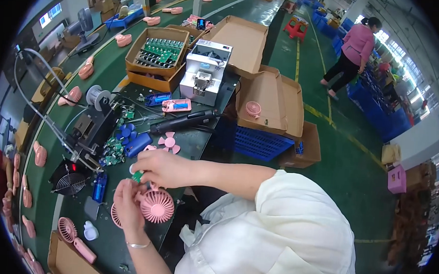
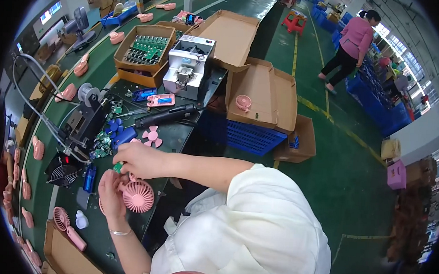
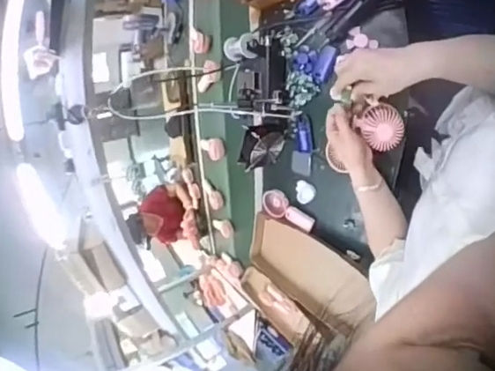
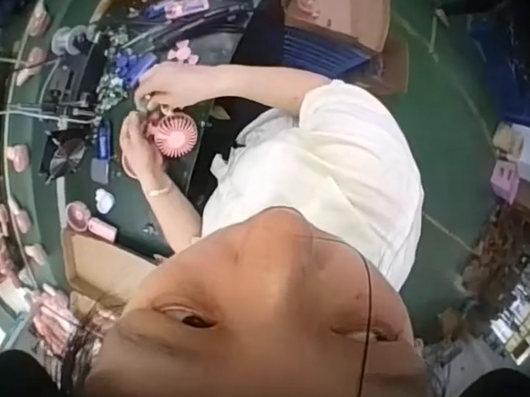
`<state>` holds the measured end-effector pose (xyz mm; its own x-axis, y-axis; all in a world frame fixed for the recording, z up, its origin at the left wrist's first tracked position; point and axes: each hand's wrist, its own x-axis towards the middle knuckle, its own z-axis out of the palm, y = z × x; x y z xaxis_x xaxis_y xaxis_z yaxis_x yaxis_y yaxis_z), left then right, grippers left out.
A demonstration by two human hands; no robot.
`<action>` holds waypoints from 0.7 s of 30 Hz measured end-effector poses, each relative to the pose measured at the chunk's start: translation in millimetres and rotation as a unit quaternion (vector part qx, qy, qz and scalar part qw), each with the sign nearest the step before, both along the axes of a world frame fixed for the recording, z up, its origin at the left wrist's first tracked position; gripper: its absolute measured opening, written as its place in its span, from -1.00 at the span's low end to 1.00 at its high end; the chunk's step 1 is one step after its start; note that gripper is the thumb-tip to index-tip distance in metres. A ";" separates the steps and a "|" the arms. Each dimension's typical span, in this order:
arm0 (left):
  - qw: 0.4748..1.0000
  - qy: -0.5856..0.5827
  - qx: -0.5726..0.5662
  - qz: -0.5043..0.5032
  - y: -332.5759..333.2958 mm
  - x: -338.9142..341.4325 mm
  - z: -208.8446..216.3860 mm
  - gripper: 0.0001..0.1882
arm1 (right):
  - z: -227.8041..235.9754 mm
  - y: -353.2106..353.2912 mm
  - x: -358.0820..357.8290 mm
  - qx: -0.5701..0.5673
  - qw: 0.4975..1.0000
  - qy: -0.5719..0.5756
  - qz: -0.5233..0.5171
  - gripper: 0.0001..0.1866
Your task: The person assembles portable fans by installing circuit boards, batteries, and fan components into casings by hand and fastening them using an electric screwdriver.
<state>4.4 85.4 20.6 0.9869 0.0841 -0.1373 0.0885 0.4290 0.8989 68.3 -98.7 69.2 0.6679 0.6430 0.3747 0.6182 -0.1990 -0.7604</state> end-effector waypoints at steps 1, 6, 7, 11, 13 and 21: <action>1.000 0.019 0.000 0.005 -5.0 -4.6 4.5 -0.77 | 1.3 -1.4 -3.9 0.000 1.000 -0.012 0.004 -0.73; 0.983 0.133 -0.053 -0.112 -16.2 1.7 4.9 -0.40 | 31.9 -28.7 -21.1 0.011 0.999 -0.025 -0.045 -0.72; 0.981 0.129 -0.053 -0.136 -16.1 3.5 -3.8 -0.36 | 40.7 -31.1 -24.4 0.017 0.999 -0.032 -0.036 -0.71; 0.937 0.112 -0.161 -0.288 -25.2 -3.1 -4.9 -0.36 | 56.4 -31.5 -34.9 0.048 0.998 0.002 -0.051 -0.68; 0.921 0.126 -0.199 -0.311 -36.7 -9.0 1.8 -0.36 | 60.3 -29.5 -38.3 0.061 0.997 0.007 -0.057 -0.67; 0.934 0.025 -0.251 -0.254 1.4 -0.8 -9.1 -0.49 | 63.7 -29.6 -51.6 0.147 0.953 0.241 -0.109 -0.69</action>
